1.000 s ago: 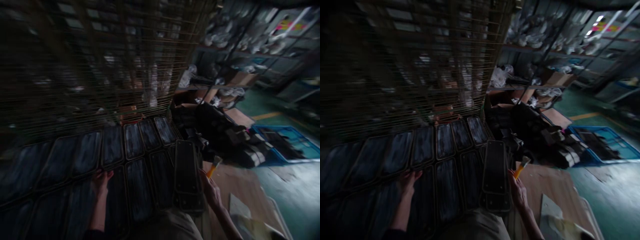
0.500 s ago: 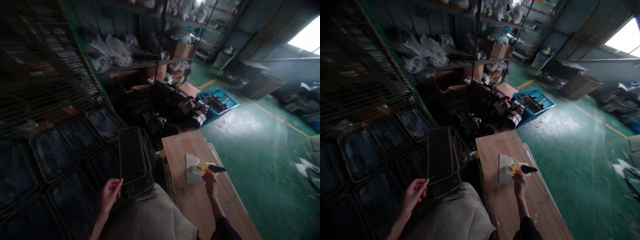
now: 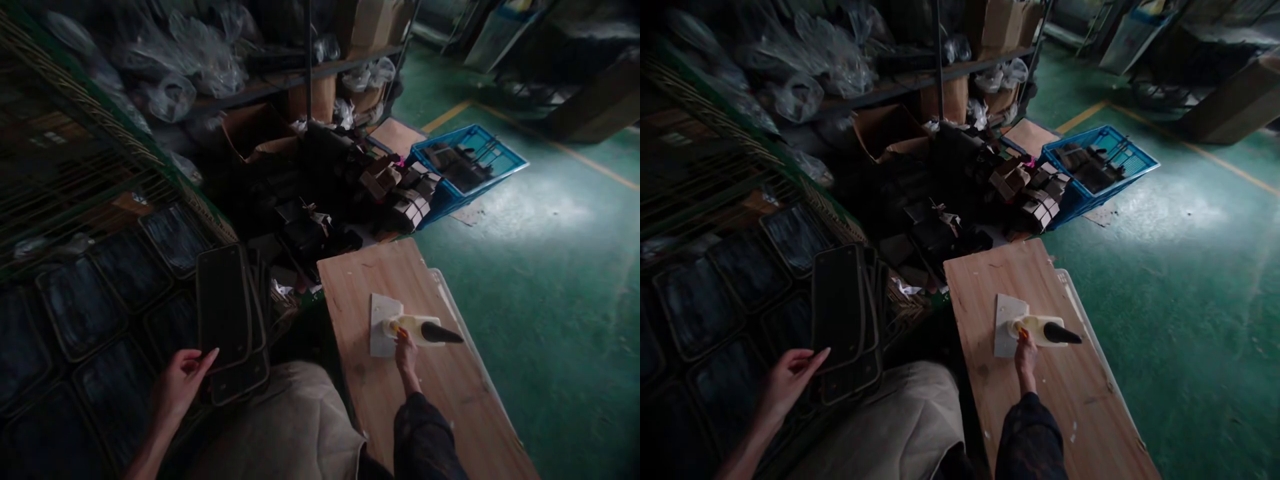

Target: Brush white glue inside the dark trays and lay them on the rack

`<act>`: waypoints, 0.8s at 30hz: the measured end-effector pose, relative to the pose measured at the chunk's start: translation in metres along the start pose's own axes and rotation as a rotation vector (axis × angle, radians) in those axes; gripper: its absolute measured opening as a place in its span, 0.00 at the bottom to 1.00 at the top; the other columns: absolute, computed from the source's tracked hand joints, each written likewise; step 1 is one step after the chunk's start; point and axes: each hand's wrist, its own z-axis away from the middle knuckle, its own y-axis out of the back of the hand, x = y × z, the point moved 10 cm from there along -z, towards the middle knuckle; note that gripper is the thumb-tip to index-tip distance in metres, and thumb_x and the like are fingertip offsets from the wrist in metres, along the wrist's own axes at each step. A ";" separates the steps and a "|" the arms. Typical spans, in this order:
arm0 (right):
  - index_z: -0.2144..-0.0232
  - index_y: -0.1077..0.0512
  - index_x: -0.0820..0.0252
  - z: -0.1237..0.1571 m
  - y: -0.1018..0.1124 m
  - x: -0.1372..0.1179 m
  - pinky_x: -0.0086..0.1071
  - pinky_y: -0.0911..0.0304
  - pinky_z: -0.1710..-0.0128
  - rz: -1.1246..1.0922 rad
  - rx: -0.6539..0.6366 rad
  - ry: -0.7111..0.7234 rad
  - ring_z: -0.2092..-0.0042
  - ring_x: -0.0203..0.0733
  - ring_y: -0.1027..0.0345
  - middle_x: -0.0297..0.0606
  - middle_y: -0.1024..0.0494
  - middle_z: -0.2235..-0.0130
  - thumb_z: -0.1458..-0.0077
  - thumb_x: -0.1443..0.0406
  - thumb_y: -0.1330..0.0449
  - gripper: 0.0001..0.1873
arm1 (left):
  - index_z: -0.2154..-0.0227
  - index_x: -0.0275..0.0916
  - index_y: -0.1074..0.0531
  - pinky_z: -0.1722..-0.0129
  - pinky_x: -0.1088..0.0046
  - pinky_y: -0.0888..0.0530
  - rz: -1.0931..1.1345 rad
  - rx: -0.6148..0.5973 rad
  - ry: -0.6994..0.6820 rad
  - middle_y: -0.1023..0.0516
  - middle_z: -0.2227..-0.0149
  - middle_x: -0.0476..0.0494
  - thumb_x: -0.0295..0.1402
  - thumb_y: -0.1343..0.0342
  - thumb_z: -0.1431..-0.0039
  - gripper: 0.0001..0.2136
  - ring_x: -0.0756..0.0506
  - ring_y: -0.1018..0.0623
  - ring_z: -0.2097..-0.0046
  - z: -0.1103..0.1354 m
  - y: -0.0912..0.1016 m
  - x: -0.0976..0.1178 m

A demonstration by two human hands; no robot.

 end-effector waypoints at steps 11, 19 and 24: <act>0.55 0.21 0.61 0.007 -0.001 0.008 0.39 0.42 0.68 0.217 -0.161 0.030 0.67 0.50 0.31 0.50 0.19 0.56 0.46 0.49 0.49 0.29 | 0.66 0.42 0.31 0.65 0.62 0.26 -0.184 0.009 -0.105 0.26 0.70 0.45 0.66 0.42 0.60 0.31 0.38 0.22 0.66 -0.002 -0.007 0.018; 0.54 0.21 0.56 0.037 0.012 -0.003 0.35 0.46 0.71 0.238 -0.214 0.119 0.66 0.48 0.30 0.47 0.20 0.51 0.45 0.49 0.51 0.28 | 0.55 0.39 0.31 0.59 0.60 0.25 -0.261 0.018 -0.085 0.24 0.61 0.40 0.65 0.42 0.60 0.37 0.35 0.21 0.59 -0.012 -0.009 0.008; 0.58 0.22 0.59 0.042 0.038 -0.001 0.37 0.38 0.67 0.062 -0.045 0.003 0.65 0.50 0.27 0.47 0.18 0.63 0.49 0.41 0.47 0.32 | 0.53 0.36 0.31 0.65 0.62 0.25 -0.269 -0.056 -0.027 0.23 0.64 0.41 0.65 0.40 0.62 0.41 0.36 0.21 0.64 -0.029 -0.016 -0.018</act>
